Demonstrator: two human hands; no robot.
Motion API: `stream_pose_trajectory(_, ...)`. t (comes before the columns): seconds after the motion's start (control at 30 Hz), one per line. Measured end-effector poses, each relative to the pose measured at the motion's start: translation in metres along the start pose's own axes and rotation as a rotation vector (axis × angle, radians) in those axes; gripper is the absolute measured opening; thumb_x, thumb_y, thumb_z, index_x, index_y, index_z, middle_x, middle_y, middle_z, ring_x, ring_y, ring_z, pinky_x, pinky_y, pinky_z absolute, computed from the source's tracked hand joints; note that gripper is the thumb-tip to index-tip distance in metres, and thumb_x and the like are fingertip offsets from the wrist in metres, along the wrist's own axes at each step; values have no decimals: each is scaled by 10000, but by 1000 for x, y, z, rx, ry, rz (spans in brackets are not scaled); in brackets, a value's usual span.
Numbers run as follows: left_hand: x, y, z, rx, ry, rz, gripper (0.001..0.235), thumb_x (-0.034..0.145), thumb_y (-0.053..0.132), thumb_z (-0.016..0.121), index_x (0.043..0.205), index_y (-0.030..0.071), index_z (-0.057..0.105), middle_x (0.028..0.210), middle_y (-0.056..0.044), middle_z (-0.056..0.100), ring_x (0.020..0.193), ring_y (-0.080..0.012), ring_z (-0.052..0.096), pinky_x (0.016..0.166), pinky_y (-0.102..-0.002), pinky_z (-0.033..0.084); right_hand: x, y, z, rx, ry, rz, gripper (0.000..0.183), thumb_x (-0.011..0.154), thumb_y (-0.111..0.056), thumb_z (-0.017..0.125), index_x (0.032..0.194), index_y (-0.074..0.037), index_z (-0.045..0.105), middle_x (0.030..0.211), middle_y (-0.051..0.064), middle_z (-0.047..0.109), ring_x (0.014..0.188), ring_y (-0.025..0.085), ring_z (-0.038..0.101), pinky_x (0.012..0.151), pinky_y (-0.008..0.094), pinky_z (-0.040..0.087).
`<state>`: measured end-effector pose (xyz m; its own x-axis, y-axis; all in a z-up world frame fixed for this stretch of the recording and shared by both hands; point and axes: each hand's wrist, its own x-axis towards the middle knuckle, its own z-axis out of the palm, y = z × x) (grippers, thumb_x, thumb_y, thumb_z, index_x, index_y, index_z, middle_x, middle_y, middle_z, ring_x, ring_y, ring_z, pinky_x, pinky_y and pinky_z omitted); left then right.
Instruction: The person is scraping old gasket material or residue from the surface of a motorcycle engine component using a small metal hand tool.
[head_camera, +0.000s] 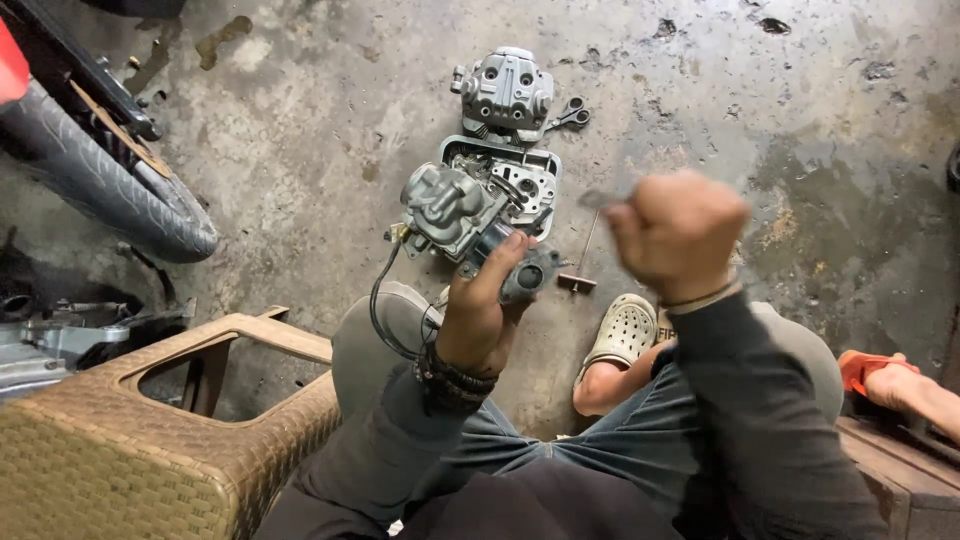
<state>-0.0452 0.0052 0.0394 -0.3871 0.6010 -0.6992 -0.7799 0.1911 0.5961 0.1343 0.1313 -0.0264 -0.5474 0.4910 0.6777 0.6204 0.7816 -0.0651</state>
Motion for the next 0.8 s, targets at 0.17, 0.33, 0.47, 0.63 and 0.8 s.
stream_pose_trajectory(0.17, 5, -5, -3, -37, -43, -25, 277, 855, 135, 765, 1087, -11, 722, 948, -143, 711, 782, -218, 658, 597, -306, 573, -26, -7, 3, 228, -24, 36, 578, 1050, -574, 398, 635, -174, 428, 576, 23, 308, 484, 294, 433, 500, 393, 410)
stream_pose_trajectory(0.33, 5, -5, -3, -73, -31, -6, 300, 866, 127, 751, 1112, -39, 703, 954, -142, 698, 771, -200, 635, 604, -293, 565, 13, -57, -18, 282, -51, -54, 572, 1046, -568, 322, 631, -183, 405, 553, -7, 302, 448, 221, 413, 470, 311, 413)
stream_pose_trajectory(0.47, 3, -3, 4, -111, -2, -5, 287, 867, 122, 749, 1115, -16, 705, 974, -130, 703, 774, -187, 633, 613, -293, 557, 14, -58, -13, 276, -61, -46, 571, 1047, -564, 338, 637, -172, 405, 554, 0, 314, 459, 227, 443, 460, 317, 419)
stream_pose_trajectory(0.63, 33, -39, -20, -146, 5, 46, 272, 870, 76, 749, 1106, -54, 712, 1001, -179, 718, 850, -241, 685, 682, -352, 601, 13, -60, -12, 199, -7, -41, 584, 1051, -564, 340, 626, -166, 388, 565, 5, 312, 469, 230, 430, 473, 317, 413)
stream_pose_trajectory(0.8, 37, -49, -26, -193, 28, 83, 272, 879, 41, 734, 1114, -92, 701, 1023, -196, 700, 973, -253, 680, 816, -421, 600, -12, -6, 13, 21, 54, 190, 492, 1093, -418, 561, 676, -166, 495, 584, 34, 328, 510, 315, 474, 503, 383, 423)
